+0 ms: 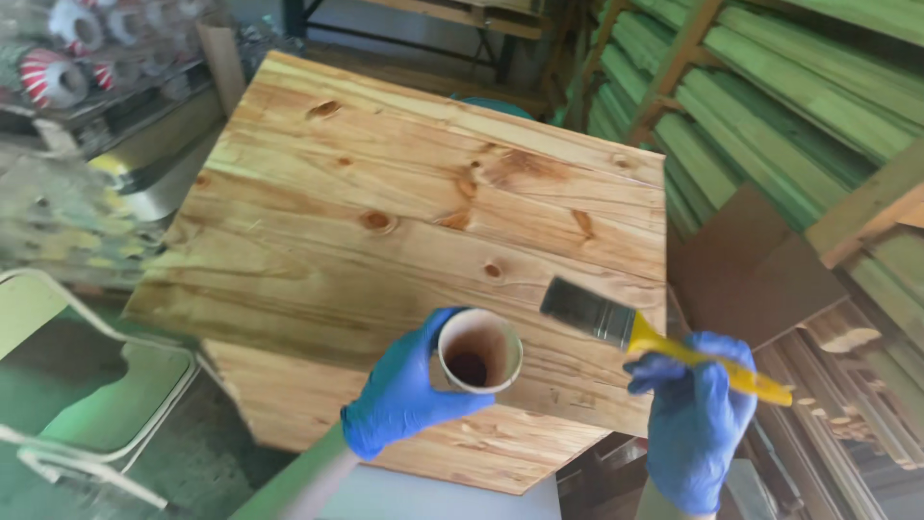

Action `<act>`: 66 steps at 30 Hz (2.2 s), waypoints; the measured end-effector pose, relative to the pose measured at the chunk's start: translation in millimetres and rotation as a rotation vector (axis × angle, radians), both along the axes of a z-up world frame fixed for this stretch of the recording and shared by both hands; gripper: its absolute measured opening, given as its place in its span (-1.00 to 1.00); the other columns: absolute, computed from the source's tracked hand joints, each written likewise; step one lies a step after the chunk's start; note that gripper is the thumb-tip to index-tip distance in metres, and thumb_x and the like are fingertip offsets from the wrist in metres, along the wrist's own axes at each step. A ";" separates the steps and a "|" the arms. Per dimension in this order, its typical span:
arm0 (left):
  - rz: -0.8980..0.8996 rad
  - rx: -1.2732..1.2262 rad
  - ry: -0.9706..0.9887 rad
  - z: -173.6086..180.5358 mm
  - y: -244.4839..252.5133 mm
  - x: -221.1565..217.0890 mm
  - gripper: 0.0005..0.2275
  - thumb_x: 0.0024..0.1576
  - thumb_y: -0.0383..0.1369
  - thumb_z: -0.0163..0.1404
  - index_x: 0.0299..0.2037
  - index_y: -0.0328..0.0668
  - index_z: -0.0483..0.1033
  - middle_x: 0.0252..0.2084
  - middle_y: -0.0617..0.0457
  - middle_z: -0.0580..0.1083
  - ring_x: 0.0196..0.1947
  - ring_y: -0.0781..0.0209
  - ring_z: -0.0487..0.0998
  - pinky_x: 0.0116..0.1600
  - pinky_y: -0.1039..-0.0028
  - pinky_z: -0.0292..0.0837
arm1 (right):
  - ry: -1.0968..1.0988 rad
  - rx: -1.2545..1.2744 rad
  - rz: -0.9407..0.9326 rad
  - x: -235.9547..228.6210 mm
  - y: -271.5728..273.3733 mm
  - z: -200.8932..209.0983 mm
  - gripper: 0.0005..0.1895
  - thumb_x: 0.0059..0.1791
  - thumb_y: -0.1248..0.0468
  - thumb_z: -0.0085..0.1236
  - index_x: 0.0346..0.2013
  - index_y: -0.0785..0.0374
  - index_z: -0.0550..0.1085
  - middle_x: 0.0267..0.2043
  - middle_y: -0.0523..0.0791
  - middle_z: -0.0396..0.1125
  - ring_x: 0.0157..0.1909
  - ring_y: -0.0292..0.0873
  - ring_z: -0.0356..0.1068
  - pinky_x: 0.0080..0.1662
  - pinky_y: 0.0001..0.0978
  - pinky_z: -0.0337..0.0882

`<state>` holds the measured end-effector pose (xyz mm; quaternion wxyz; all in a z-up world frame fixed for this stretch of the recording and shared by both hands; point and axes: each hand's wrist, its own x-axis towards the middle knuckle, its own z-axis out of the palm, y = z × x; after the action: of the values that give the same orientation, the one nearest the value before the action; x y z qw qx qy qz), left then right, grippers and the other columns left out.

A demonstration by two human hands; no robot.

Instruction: The person applies a clear stain or finish to a wooden dog house using a paintbrush, dipping the brush into a cup of liquid and spreading it across the exterior panels and the interior walls.

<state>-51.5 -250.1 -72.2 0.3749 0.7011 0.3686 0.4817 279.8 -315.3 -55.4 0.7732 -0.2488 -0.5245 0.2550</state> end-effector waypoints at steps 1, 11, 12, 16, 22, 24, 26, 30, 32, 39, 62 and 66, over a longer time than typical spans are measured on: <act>0.020 0.024 0.057 -10.3 -9.2 -5.2 -0.25 -0.08 -0.15 0.62 0.41 0.19 0.65 0.30 0.24 0.83 0.26 0.22 0.88 0.32 0.33 0.74 | -0.009 0.008 -0.015 -10.1 -7.3 -10.7 -0.65 0.40 -0.03 0.33 0.29 0.14 0.55 -0.27 -0.05 0.65 -0.26 -0.05 0.77 -0.27 -0.37 0.80; 0.074 -0.011 0.072 -86.6 -55.3 -70.2 -0.21 -0.03 -0.01 0.60 0.48 0.13 0.65 0.42 0.21 0.78 0.35 0.19 0.86 0.41 0.32 0.76 | -0.026 0.076 -0.235 -108.4 -58.0 -121.6 -0.62 0.27 -0.04 0.32 0.02 0.22 0.53 -0.13 -0.07 0.49 -0.62 0.06 0.56 -0.53 -0.21 0.73; 0.076 -0.023 0.077 -92.6 -58.1 -79.3 -0.21 -0.03 -0.01 0.60 0.48 0.13 0.65 0.42 0.21 0.78 0.35 0.19 0.86 0.41 0.32 0.76 | -0.022 0.063 -0.232 -111.8 -61.7 -132.7 -0.62 0.27 -0.04 0.32 0.02 0.22 0.53 -0.13 -0.07 0.49 -0.62 0.06 0.56 -0.53 -0.21 0.73; 0.109 0.262 0.160 -117.3 -66.1 -117.3 -0.23 0.06 -0.09 0.61 0.51 0.07 0.59 0.46 0.14 0.73 0.39 0.03 0.80 0.46 0.19 0.66 | -0.255 -0.145 -0.155 -144.6 -74.6 -150.9 -0.66 0.22 0.04 0.39 0.00 0.28 0.64 -0.31 0.01 0.64 -0.49 0.02 0.77 -0.31 -0.32 0.79; 0.091 0.403 0.240 -126.2 -76.2 -167.3 -0.23 0.11 -0.14 0.61 0.55 0.03 0.58 0.56 0.10 0.65 0.51 -0.02 0.71 0.49 0.11 0.67 | -0.409 -0.386 -0.065 -220.5 -80.0 -152.1 -0.84 0.19 0.25 0.37 0.01 0.26 0.68 -0.45 0.05 0.72 -0.49 -0.12 0.82 -0.31 -0.36 0.84; 0.069 0.428 0.249 -126.8 -78.7 -182.5 -0.21 0.11 -0.16 0.63 0.58 0.01 0.56 0.59 0.08 0.63 0.54 -0.03 0.68 0.52 0.11 0.66 | -0.439 -0.359 -0.029 -241.5 -82.8 -149.9 -0.82 0.20 0.25 0.39 0.04 0.28 0.68 -0.41 0.03 0.73 -0.48 -0.15 0.79 -0.30 -0.38 0.86; 0.021 0.424 0.196 -125.7 -81.7 -198.1 -0.23 0.13 -0.24 0.64 0.56 -0.09 0.56 0.56 -0.06 0.63 0.52 -0.14 0.69 0.58 0.06 0.66 | -0.555 -0.480 -0.096 -260.0 -87.7 -148.2 -0.80 0.14 0.22 0.45 0.03 0.19 0.71 -0.35 -0.02 0.81 -0.49 -0.15 0.85 -0.34 -0.37 0.90; -0.002 0.477 0.232 -131.0 -81.4 -221.2 -0.25 0.18 -0.18 0.62 0.56 -0.15 0.55 0.55 -0.11 0.63 0.51 -0.20 0.68 0.58 0.02 0.64 | -0.708 -0.497 -0.242 -285.9 -90.8 -161.8 -0.83 0.10 0.20 0.49 -0.01 0.04 0.74 -0.35 -0.14 0.82 -0.36 -0.22 0.91 -0.20 -0.40 0.83; 0.005 0.496 0.250 -134.5 -79.4 -230.5 -0.23 0.18 -0.09 0.62 0.56 -0.11 0.56 0.56 -0.04 0.64 0.51 -0.15 0.69 0.57 0.04 0.66 | -0.755 -0.492 -0.280 -295.2 -91.5 -170.5 -0.79 0.07 0.15 0.55 0.00 -0.01 0.75 -0.33 -0.19 0.75 -0.43 -0.25 0.77 -0.27 -0.41 0.72; 0.008 0.465 0.314 -134.4 -66.8 -260.2 -0.17 0.13 -0.08 0.63 0.61 -0.02 0.53 0.58 -0.03 0.61 0.51 -0.15 0.68 0.47 0.03 0.66 | -0.510 -0.500 -0.303 -307.3 -99.0 -158.2 -0.86 0.11 0.26 0.51 -0.05 0.17 0.75 -0.18 -0.04 0.79 -0.29 -0.05 0.95 -0.19 -0.41 0.88; 0.173 0.551 0.313 -32.8 42.8 -256.0 -0.11 0.00 -0.04 0.64 0.55 -0.16 0.57 0.43 -0.05 0.74 0.28 -0.11 0.83 0.39 0.14 0.67 | 0.103 -0.124 0.034 -266.2 35.3 -123.7 -0.58 0.30 -0.03 0.37 0.16 0.28 0.59 -0.46 0.25 0.60 -0.57 0.16 0.68 -0.07 0.10 0.86; 0.087 0.288 0.340 51.1 48.9 -256.0 -0.54 0.08 0.06 0.50 0.14 0.35 0.67 -0.13 0.33 0.81 -0.18 0.02 0.88 -0.05 0.24 0.73 | 0.152 -0.105 0.095 -244.7 57.4 -109.4 -0.57 0.30 -0.01 0.38 0.23 0.30 0.63 -0.25 0.37 0.67 -0.60 0.15 0.63 -0.13 0.14 0.78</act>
<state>-307.5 -201.2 -21.1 0.1825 0.8018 0.3838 0.4201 35.1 -257.9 -164.8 0.7838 -0.2436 -0.4615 0.3366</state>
